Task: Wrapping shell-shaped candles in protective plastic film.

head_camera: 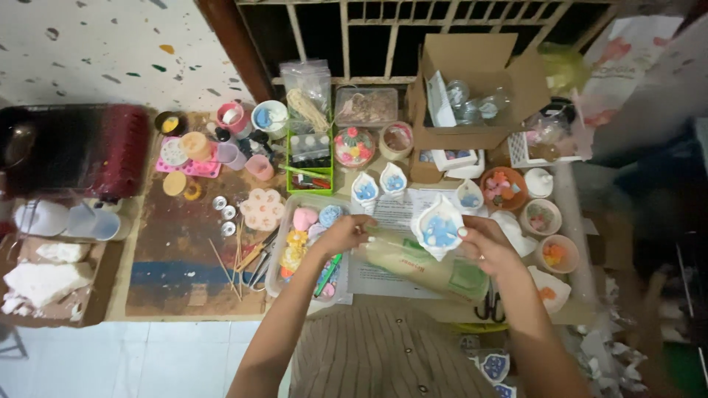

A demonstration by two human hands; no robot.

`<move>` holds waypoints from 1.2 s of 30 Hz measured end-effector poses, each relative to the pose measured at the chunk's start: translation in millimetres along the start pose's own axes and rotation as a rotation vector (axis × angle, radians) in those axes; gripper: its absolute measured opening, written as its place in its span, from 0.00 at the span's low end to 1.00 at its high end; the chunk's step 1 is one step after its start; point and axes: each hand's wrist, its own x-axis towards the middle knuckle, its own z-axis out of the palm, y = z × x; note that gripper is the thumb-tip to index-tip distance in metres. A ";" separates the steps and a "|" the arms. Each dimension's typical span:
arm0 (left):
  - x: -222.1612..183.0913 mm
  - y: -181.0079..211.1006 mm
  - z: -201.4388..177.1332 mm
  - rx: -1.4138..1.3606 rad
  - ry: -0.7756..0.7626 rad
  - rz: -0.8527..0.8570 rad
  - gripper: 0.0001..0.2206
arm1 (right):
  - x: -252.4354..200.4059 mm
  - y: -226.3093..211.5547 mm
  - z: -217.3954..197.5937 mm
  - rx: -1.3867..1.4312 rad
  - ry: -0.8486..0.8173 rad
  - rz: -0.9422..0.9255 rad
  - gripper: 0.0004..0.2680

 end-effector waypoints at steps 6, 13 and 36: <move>-6.8 -18.2 -5.3 0.193 0.056 0.100 0.07 | -39.2 -8.4 23.1 -0.100 0.264 -0.066 0.15; -14.0 -4.2 26.8 -0.372 0.043 0.096 0.04 | -57.6 -12.5 45.9 0.080 0.308 -0.082 0.15; 20.4 -5.0 45.5 -0.523 -0.038 0.058 0.07 | 76.3 48.8 14.9 -1.021 0.055 -0.237 0.18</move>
